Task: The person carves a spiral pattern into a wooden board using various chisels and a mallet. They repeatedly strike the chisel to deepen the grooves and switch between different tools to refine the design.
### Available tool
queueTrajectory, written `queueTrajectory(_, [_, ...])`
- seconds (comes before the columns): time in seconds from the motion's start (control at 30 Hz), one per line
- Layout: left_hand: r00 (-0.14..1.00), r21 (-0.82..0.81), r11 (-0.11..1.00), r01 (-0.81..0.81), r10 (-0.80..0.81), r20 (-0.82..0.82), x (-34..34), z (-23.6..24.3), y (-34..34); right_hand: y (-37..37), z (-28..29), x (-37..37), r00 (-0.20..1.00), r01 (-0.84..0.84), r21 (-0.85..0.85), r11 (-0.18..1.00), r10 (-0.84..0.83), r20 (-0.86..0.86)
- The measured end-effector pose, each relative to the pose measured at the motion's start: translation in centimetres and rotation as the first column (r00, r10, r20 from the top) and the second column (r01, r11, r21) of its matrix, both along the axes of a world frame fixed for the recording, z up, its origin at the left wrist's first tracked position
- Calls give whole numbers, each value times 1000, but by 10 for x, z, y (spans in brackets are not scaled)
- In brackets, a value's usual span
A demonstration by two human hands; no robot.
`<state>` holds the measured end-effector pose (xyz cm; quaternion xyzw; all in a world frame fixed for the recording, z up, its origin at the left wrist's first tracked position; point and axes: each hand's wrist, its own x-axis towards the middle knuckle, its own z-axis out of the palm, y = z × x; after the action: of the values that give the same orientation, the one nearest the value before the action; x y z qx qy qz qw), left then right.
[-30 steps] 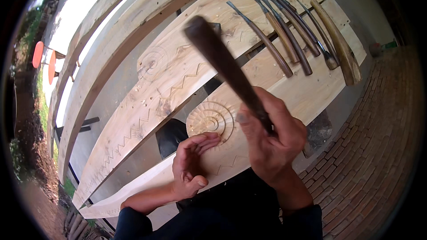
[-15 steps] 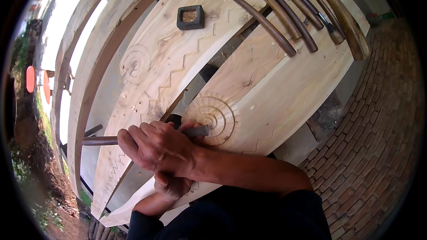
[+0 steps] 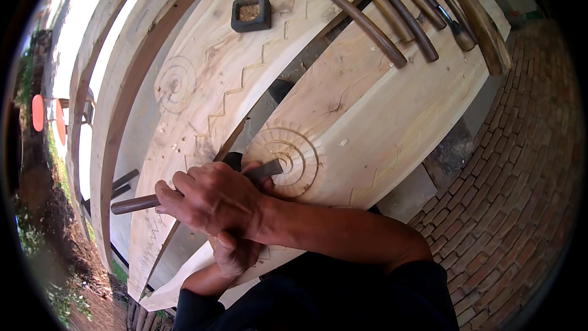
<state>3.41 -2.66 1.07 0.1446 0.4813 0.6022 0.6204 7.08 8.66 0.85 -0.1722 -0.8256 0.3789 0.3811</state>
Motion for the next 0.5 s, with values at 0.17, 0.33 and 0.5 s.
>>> queueTrajectory(0.17, [1000,-19,1000,10,-10,2,-1,3,-3,-1,-1,3,1000,-7,7,1000,7,20])
queueTrajectory(0.33, [1000,-42,999,28,-28,6,-4,4,-9,1,1,3,1000,9,22,1000,-10,26])
queueTrajectory(0.5, [999,-58,997,43,-42,15,-6,7,-8,2,-1,3,1000,10,8,1000,-10,18])
